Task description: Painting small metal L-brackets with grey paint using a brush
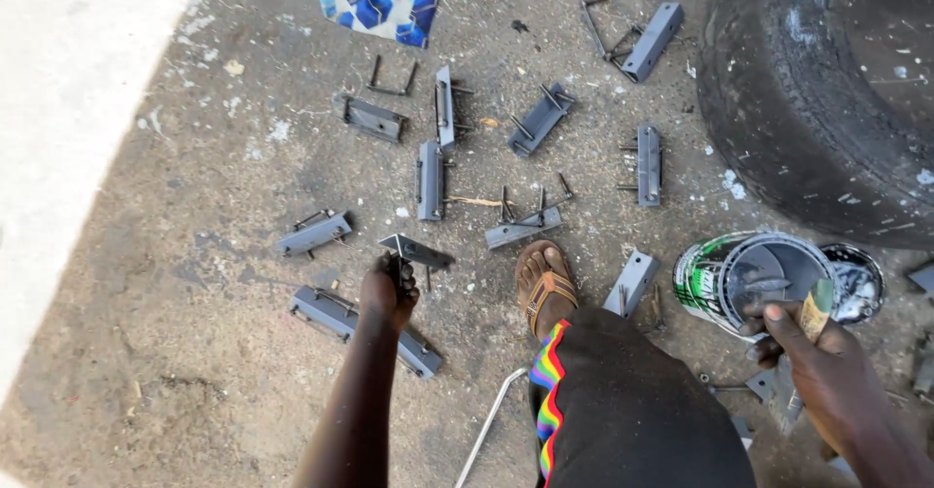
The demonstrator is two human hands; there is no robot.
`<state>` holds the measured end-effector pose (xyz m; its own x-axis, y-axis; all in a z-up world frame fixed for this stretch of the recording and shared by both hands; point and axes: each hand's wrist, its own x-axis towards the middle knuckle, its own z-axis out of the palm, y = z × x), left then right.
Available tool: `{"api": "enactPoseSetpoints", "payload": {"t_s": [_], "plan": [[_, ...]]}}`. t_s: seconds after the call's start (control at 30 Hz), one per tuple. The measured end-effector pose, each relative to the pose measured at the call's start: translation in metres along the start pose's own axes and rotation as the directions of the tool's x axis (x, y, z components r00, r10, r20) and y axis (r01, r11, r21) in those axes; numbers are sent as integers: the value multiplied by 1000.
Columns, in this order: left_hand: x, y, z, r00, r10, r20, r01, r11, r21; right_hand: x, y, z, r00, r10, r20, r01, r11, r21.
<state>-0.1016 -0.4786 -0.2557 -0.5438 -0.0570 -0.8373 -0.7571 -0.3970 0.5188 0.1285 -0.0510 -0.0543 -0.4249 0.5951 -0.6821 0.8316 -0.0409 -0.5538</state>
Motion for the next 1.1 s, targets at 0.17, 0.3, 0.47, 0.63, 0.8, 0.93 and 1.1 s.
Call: {"api": "enactPoseSetpoints", "payload": {"t_s": [0.17,0.3,0.47,0.63,0.8,0.93,1.1], "plan": [[21,-75,-12,975,39,220,29,954,-297,13,34,-6,999,51,-14,-50,996,78],[50,-136,-53,985,-142,101,169,917,-361,21,57,-20,996,84,-3,-82,978,194],[83,-163,-113,954,-294,-61,253,896,-364,8,38,-30,977,200,-80,-189,974,123],[13,-105,-97,858,-209,-468,357,899,253,25,76,-63,993,-93,-77,105,981,164],[34,-38,-66,985,96,-140,46,641,766,40,99,-129,936,-232,-266,274,953,132],[-93,40,124,927,333,176,-300,372,879,-31,15,-172,957,6,-290,-44,991,-124],[-233,24,320,753,190,630,-634,-47,772,-32,24,-209,961,79,-263,-111,988,-108]]}}
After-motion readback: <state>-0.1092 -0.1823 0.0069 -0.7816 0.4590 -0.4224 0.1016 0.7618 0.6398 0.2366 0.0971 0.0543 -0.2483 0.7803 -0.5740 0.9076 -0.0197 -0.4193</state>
